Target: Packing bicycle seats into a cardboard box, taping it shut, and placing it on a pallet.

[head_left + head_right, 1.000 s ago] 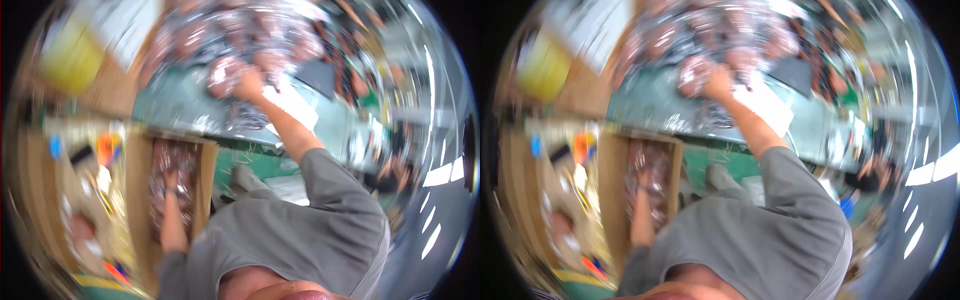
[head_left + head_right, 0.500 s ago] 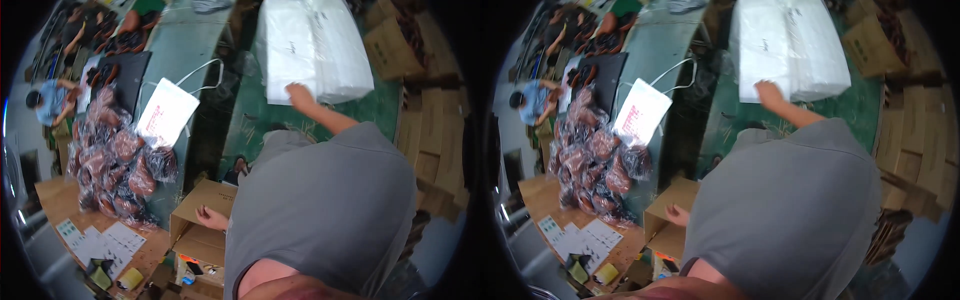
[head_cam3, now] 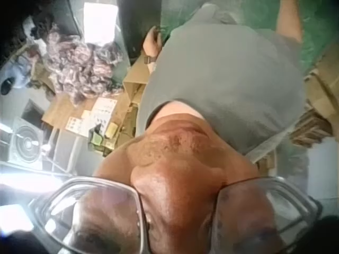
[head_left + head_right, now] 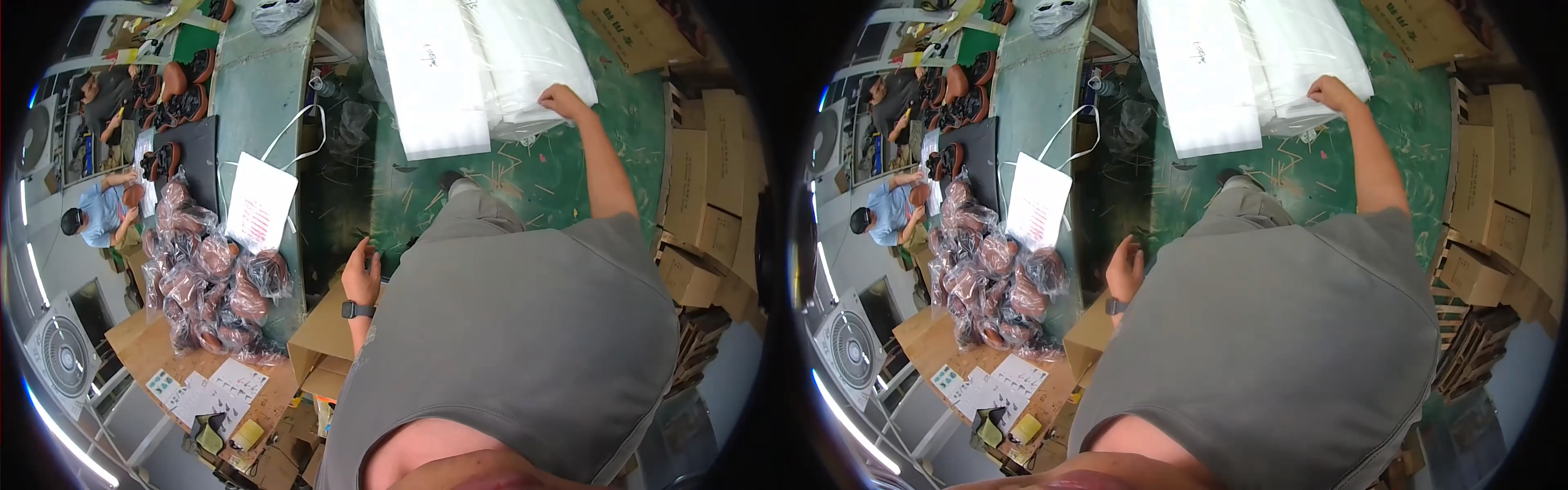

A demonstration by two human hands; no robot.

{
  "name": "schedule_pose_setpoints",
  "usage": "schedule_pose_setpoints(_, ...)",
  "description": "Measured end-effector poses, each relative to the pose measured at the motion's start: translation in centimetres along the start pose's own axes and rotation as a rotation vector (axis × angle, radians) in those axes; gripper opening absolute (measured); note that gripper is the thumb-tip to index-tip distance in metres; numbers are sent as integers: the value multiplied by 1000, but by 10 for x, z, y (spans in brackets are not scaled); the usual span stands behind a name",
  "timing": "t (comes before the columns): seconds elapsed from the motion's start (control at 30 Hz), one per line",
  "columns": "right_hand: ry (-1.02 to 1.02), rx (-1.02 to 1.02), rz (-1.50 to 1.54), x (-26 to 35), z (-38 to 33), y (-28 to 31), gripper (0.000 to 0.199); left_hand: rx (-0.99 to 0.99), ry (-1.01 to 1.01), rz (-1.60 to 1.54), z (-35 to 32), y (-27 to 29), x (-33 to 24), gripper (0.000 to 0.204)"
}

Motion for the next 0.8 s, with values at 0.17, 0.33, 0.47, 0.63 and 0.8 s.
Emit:
schedule_pose_setpoints(0.17, -182, -573, -204, -74, 67, 135, 24, 87, -48, 64, -11, -17, 19, 42)
schedule_pose_setpoints(0.33, 188, -1109, -342, -9, 69, 174, 92, 81, 85, 117, -25, -15, 45, 41)
schedule_pose_setpoints(0.47, 356, -621, -401, 44, 1, 51, 53, -138, 276, 21, -47, -13, 48, 43)
schedule_pose_setpoints(0.63, 238, -273, -421, 62, -21, -16, 50, 51, 278, 54, -70, -36, 54, 42)
schedule_pose_setpoints(0.8, 397, -127, -218, 47, 8, 0, 20, 55, 159, 7, -76, -35, 58, 42)
Point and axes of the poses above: each hand's wrist, its own z-axis towards the middle knuckle, its own y-axis out of the back of the hand, x = y × z, the point moved 4 cm from there along z, towards the middle knuckle, and after that the axes turned 10 degrees about -x, right-handed, at the moved point
